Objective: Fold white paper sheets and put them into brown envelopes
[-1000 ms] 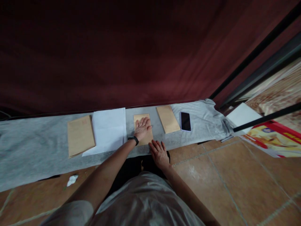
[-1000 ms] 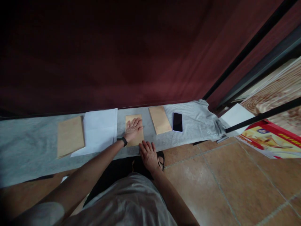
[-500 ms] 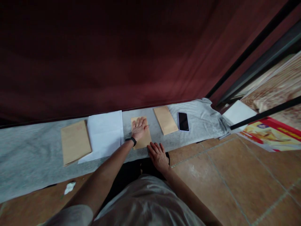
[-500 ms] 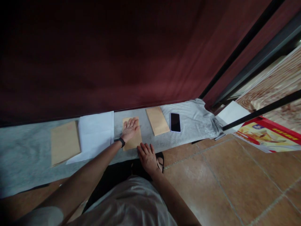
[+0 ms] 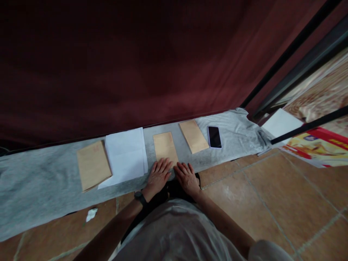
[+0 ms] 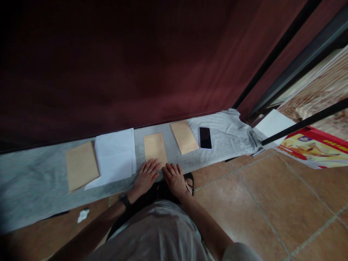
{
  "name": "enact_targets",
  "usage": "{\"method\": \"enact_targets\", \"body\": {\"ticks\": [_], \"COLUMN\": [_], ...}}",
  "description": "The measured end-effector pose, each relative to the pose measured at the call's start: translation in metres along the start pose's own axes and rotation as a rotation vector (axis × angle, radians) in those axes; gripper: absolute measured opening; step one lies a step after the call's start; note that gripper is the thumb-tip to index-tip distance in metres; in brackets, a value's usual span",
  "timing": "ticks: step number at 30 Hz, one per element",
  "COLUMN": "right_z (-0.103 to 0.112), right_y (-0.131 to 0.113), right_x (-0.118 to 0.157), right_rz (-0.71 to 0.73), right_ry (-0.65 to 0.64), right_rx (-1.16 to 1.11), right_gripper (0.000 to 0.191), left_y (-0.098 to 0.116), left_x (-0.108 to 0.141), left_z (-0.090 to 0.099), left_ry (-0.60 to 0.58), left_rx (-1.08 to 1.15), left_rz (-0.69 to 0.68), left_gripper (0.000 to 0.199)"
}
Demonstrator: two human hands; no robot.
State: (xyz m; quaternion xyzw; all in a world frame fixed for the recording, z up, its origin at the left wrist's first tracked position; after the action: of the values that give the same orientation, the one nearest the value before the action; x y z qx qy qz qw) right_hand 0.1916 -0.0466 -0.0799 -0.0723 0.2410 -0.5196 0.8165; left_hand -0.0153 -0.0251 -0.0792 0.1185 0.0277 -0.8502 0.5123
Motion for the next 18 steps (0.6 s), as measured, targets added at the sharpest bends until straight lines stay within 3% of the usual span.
{"method": "enact_targets", "body": {"ticks": [10, 18], "right_z": [0.001, 0.020], "right_y": [-0.017, 0.014], "right_x": [-0.011, -0.005], "right_rz": [0.062, 0.145], "right_ry": [-0.071, -0.154], "right_rx": [-0.062, -0.037], "right_gripper": [0.046, 0.048], "left_y": [0.001, -0.014], "left_x": [0.034, 0.047], "left_z": [0.005, 0.018], "left_ry": [-0.002, -0.012], "left_rx": [0.034, 0.062], "left_rz": [-0.064, -0.129], "left_gripper": [0.065, 0.065]}}
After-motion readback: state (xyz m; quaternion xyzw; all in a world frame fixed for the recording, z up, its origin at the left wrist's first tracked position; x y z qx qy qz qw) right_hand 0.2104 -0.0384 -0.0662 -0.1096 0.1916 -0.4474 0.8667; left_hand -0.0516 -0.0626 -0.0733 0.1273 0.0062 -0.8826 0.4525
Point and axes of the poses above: each hand's wrist, its own x-axis away from the middle knuckle, its own z-axis out of the back of the hand, y = z × x, the point moved 1 cm from there along -x, towards the middle knuckle, and after that the axes turned 9 degrees about y, right-handed, at the moved point
